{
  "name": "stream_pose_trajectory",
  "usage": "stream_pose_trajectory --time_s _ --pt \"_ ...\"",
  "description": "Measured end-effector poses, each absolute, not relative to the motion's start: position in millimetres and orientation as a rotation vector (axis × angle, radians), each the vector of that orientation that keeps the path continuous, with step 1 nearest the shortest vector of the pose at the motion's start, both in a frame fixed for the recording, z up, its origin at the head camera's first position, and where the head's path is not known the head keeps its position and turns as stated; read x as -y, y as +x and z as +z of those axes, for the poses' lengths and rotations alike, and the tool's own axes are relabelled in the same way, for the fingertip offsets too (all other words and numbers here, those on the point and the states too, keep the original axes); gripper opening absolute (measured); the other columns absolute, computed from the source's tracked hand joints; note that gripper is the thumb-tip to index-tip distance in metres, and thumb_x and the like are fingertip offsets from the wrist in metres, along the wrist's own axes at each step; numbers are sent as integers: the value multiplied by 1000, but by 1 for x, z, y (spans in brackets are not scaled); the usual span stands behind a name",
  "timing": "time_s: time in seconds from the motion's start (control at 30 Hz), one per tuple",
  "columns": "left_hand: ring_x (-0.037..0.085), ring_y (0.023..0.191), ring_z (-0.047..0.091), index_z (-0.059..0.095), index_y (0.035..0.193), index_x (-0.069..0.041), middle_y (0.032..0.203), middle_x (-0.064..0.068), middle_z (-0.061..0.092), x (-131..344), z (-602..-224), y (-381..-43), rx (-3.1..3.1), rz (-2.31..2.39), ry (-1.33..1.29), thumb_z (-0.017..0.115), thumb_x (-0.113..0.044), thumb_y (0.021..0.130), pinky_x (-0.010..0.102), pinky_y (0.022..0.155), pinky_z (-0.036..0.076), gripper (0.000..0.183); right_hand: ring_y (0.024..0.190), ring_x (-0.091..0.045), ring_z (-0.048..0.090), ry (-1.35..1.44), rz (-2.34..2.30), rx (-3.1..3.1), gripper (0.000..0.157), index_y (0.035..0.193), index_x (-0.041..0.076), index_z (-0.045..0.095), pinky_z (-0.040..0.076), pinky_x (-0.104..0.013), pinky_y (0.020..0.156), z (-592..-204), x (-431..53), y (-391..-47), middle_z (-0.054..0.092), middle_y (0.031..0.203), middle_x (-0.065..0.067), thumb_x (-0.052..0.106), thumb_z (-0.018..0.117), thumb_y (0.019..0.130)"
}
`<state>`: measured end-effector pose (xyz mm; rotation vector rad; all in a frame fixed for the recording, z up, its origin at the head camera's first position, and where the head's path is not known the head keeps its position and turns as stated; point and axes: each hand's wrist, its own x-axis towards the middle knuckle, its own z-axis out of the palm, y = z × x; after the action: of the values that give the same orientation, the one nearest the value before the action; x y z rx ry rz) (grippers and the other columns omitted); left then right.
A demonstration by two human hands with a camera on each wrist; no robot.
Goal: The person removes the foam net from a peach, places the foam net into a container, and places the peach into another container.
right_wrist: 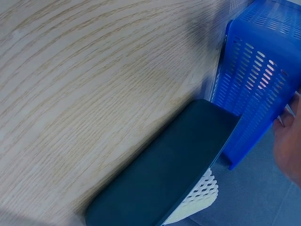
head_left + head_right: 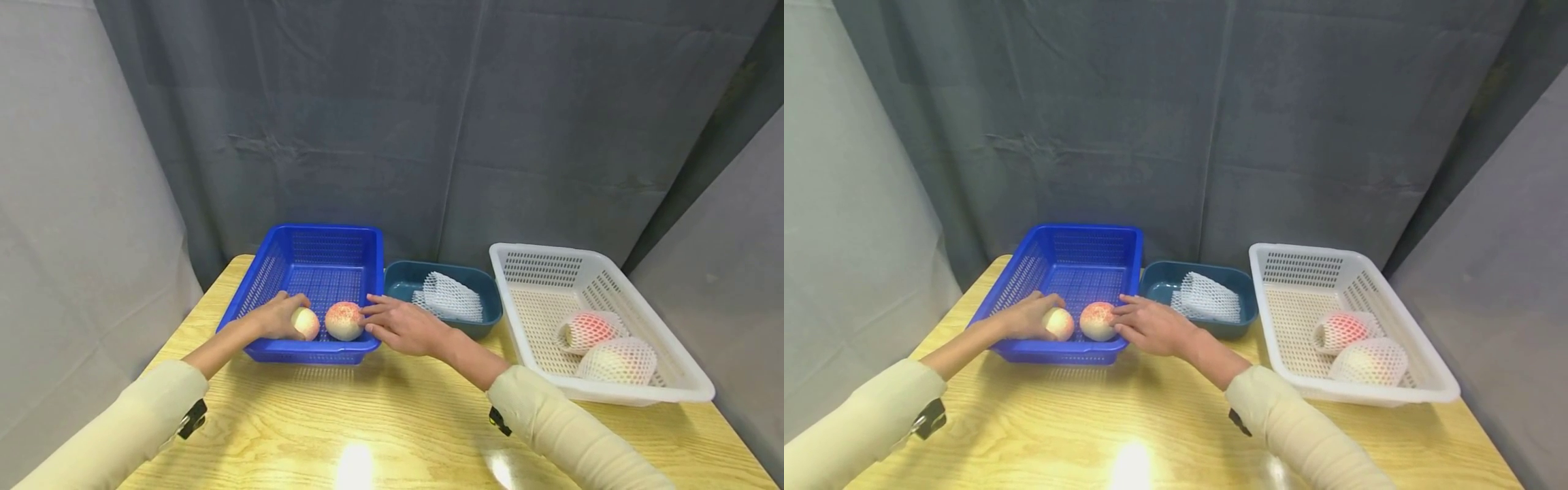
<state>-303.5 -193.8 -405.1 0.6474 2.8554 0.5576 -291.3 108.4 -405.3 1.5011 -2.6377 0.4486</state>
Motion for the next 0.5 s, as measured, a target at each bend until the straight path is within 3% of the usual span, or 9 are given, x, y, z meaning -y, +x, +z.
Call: stream_pose_trajectory --time_s 0.5 --pt "44 122 47 53 133 0 128 31 51 192 -397 -301 -2818 523 638 82 -24 77 60 94 45 68 143 -31 35 1490 456 2642 39 131 6 66 27 -46 115 -406 -108 -290 58 140 -10 27 43 107"
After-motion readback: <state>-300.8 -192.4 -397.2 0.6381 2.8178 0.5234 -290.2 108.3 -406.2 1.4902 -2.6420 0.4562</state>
